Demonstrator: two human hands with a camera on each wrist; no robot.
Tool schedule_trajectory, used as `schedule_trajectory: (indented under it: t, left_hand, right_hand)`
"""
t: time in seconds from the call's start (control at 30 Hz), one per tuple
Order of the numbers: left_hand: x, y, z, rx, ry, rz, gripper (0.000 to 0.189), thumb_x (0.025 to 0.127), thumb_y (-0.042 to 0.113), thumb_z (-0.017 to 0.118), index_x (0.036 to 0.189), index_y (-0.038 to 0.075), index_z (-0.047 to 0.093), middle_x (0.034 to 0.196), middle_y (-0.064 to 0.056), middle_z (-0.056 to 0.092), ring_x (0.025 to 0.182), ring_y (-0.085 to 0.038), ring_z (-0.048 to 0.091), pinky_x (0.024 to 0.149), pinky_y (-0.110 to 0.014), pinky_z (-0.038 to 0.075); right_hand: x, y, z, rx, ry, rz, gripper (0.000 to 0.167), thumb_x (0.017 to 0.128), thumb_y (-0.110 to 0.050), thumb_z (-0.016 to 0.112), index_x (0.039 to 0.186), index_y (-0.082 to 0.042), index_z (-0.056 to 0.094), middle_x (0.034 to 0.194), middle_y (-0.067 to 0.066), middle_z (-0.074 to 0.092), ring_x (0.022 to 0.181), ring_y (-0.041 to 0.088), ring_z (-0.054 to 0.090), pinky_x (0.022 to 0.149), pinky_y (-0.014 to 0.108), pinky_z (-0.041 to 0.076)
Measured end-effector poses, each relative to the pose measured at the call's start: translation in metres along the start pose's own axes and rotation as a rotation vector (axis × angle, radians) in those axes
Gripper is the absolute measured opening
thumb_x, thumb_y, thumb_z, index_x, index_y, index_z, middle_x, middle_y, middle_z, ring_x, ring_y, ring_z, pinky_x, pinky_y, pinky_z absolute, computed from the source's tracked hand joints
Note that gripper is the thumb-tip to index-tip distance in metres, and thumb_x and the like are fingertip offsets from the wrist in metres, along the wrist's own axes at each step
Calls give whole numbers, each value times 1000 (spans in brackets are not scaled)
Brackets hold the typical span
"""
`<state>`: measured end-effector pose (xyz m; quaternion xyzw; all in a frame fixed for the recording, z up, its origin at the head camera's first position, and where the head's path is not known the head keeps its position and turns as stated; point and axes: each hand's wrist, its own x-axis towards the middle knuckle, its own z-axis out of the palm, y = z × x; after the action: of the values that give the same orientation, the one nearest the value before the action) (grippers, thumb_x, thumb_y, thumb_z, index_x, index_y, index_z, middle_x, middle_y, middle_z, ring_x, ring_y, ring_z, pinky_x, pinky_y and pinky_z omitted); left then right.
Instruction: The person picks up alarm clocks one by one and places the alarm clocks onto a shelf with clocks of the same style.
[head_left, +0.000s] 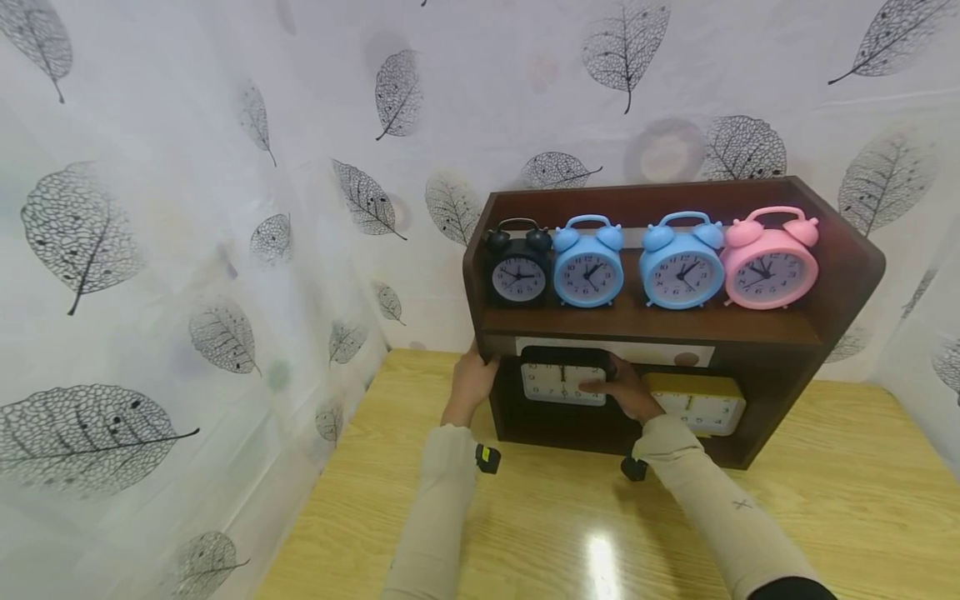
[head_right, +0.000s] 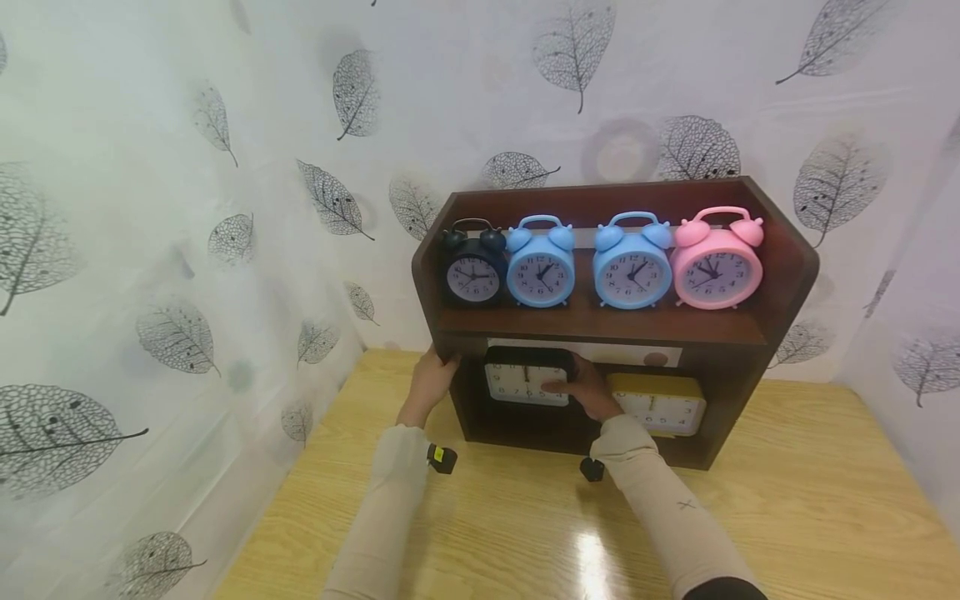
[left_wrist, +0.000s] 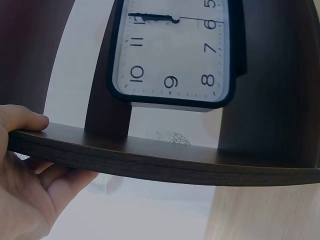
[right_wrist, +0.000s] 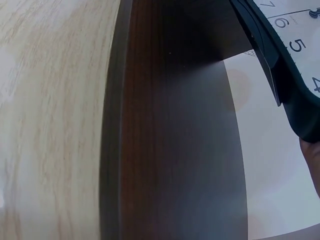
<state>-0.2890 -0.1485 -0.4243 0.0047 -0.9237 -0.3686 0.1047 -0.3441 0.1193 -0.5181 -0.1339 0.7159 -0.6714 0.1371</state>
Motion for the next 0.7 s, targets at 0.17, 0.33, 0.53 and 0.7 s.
schedule_trajectory:
  t: [0.17,0.33,0.53,0.7]
  left_hand:
    - [0,1,0,-3,0,-4,53,94,22,46,143,5,36,128,-24,57,111,-42,58,91,-53,46]
    - [0,0,1,-3,-4,-13,52,94,23,46,143,6,37,127,-24,57,111,-41,58,91,-53,46]
    - [0,-1,1,0,-14,-11,53,95,25,45,143,6,36,127,-25,57,109,-42,59,89,-53,47]
    - [1,-2,1,1,-5,-6,53,94,25,46,143,6,37,125,-25,58,108,-41,60,89,-53,47]
  right_hand:
    - [2,5,3,20,-5,1,101,79,-10,72,150,0,1,156,25,3,138,41,21,113,54,20]
    - [3,9,5,35,-11,11,104,78,-12,73,149,1,-2,156,24,-1,140,43,13,113,55,17]
    - [4,14,7,39,-9,23,102,78,-9,73,149,2,1,154,26,4,140,39,12,114,54,18]
    - [4,13,7,25,4,12,102,77,-9,74,149,2,2,154,25,5,141,39,11,114,54,18]
